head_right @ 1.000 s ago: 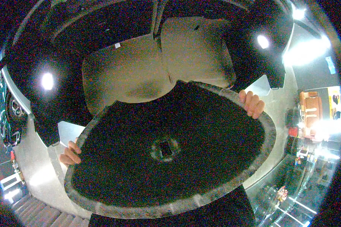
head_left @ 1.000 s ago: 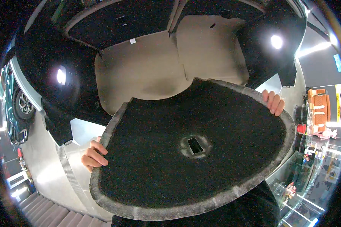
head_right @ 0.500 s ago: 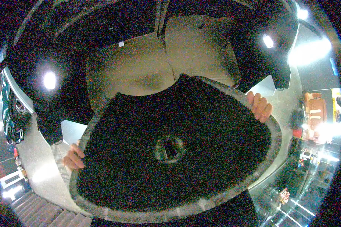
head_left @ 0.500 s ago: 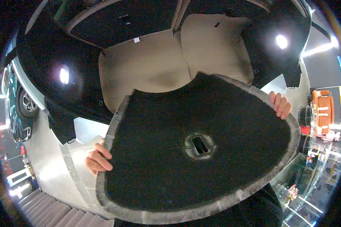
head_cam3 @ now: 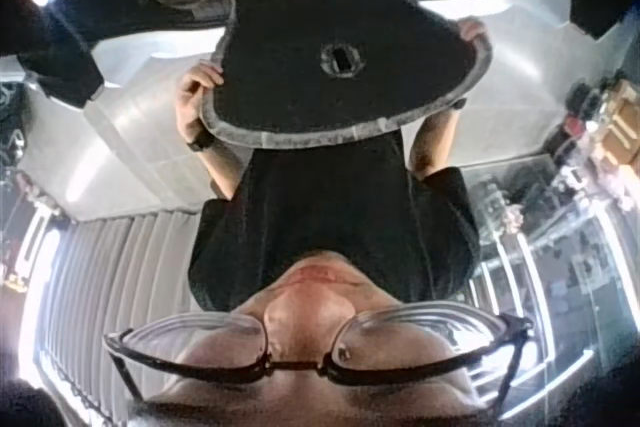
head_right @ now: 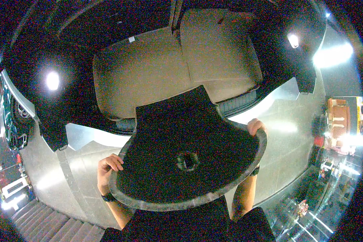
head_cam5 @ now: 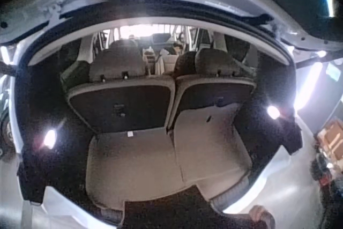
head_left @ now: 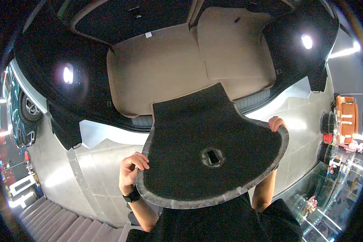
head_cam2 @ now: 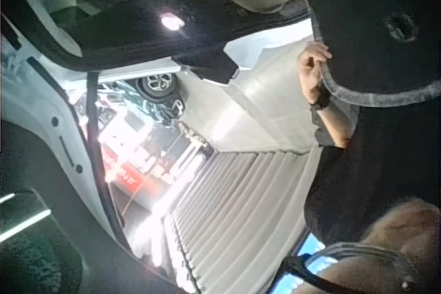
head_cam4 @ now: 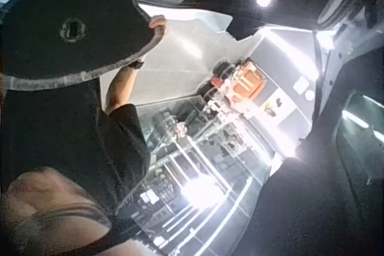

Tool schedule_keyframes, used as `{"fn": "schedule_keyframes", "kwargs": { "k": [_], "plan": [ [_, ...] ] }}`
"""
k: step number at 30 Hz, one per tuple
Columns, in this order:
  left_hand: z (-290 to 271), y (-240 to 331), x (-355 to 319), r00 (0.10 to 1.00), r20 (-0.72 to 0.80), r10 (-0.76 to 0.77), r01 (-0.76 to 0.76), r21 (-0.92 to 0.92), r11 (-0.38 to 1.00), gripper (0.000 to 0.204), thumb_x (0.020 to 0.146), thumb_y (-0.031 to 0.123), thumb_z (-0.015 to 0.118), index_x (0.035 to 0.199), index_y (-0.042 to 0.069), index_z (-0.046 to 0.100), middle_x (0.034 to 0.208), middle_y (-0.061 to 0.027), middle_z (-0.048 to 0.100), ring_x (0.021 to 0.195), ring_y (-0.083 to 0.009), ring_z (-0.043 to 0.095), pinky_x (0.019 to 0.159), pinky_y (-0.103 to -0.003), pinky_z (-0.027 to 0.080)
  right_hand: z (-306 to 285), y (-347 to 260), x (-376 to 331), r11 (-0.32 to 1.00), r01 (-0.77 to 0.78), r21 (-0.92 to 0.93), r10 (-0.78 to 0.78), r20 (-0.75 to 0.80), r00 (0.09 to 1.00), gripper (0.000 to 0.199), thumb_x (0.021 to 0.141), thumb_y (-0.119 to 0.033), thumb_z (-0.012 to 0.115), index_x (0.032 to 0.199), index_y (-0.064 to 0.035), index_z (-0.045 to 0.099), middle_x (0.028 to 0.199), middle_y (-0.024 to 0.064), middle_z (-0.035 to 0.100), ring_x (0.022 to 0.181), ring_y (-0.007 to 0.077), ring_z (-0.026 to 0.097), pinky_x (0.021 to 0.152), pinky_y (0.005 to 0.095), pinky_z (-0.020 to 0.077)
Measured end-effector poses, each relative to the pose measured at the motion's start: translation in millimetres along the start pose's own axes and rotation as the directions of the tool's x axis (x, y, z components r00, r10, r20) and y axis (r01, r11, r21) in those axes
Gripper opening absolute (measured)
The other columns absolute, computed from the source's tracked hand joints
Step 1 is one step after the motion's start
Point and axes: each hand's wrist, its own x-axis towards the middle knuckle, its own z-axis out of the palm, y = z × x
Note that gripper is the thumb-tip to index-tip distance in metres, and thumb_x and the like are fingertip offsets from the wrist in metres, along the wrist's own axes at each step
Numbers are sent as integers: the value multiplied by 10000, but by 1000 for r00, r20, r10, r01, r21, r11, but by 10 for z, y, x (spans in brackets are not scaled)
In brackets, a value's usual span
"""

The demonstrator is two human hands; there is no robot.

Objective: The person removes a beige floor mat from the trunk of a white car, then places a black floor mat into the trunk. The person also opens and closes the car door while another person works inside the vehicle.

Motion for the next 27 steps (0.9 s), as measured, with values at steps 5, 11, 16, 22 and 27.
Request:
{"fn": "schedule_keyframes", "kwargs": {
  "k": [5, 11, 16, 22, 27],
  "plan": [
    [-44, 46, -11, 1000, 15, -16, 15, 43, 999, 74, 671, -2, 584, 712, 53, 555, 773, -92, 640, 814, -232, 550, 771, -346, 425, -78, 46, 24, 1000, -14, -24, 15, 35, 999, 229, 793, -245, 538, 682, -111, 390, 675, -23, 329, 676, 114, 308, 636, 236, 262],
    [-132, 118, -35, 989, 135, -69, 61, 61, 996, 279, 771, 296, 700, 796, 24, 640, 806, -100, 636, 800, -223, 551, 761, -343, 416, -270, 135, 66, 999, -4, -43, 10, 138, 990, 226, 812, -207, 539, 676, -108, 387, 671, -22, 344, 655, 103, 309, 604, 231, 268],
    [-214, 67, -123, 962, 244, -122, 107, 74, 992, 298, 757, 321, 703, 736, 24, 696, 777, -85, 633, 788, -221, 562, 778, -362, 404, -261, 52, 22, 995, -74, -67, 80, 92, 993, 241, 852, -173, 491, 651, -100, 382, 654, -20, 340, 652, 109, 305, 600, 240, 272],
    [-190, 8, -97, 991, 131, 12, -24, 94, 995, 250, 744, 296, 715, 698, 51, 690, 707, -51, 632, 766, -203, 584, 903, -430, 378, -178, 63, 2, 986, 14, -166, -24, -61, 998, 254, 855, -193, 476, 647, -95, 369, 653, -15, 317, 664, 124, 294, 601, 265, 262],
    [-95, 83, 134, 954, -182, 238, -228, 75, 971, 63, 822, 84, 566, 824, 28, 536, 745, -104, 554, 712, -183, 519, 688, -277, 421, -120, 14, 264, 997, 54, 46, -59, 114, 992, 254, 918, -223, 395, 711, -76, 395, 697, -6, 341, 674, 114, 319, 599, 257, 270]
  ]
}}
